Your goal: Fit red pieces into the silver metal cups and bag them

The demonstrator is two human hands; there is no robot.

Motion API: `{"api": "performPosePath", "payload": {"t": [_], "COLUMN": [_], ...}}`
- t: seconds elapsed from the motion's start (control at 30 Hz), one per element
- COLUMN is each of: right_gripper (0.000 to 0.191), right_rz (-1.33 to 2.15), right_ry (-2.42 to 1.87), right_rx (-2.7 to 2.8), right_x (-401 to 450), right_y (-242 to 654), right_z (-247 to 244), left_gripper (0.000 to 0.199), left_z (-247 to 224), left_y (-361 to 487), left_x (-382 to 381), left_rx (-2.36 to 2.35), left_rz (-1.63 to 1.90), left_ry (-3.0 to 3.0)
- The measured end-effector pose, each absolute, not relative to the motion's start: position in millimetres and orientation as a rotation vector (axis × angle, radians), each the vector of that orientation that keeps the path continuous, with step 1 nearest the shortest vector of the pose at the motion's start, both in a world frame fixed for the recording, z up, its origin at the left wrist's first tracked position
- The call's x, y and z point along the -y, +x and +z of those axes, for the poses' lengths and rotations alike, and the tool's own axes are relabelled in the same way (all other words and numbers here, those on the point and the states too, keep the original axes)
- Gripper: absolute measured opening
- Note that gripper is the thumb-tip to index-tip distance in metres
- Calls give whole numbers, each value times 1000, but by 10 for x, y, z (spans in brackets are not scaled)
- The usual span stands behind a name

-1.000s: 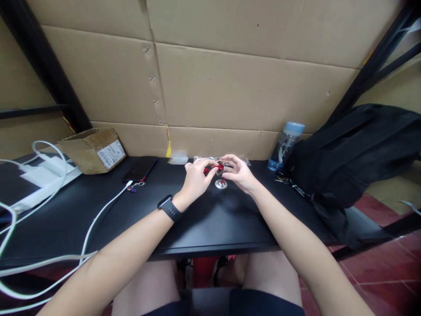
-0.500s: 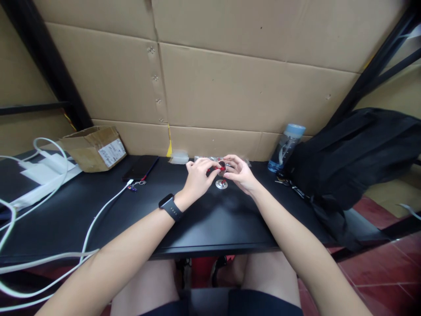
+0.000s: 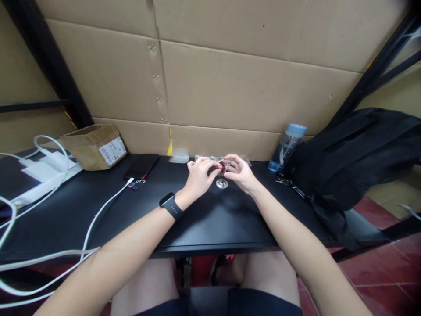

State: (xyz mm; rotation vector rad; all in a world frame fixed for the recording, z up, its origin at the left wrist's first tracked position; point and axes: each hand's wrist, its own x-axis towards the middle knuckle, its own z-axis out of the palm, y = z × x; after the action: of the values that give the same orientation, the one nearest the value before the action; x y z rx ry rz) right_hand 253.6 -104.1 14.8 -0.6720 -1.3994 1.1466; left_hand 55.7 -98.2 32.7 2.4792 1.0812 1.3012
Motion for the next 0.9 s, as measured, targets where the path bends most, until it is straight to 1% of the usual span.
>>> {"api": "performPosePath", "payload": {"t": [0.4,0.9], "right_gripper": [64,62], "right_rz": [1145,1104], "right_ry": [-673,-667], "right_rx": [1381,1316], "right_x": [1063,1047], "right_y": [2519,2494], "right_z": [163,131], "left_gripper": [9,15], "left_z": [317,313], "left_y": [563,552], "left_x": [981,968], "left_rx": [-1116,-1069], "left_rz": [1309,1280], "left_ry": [2429,2520]}}
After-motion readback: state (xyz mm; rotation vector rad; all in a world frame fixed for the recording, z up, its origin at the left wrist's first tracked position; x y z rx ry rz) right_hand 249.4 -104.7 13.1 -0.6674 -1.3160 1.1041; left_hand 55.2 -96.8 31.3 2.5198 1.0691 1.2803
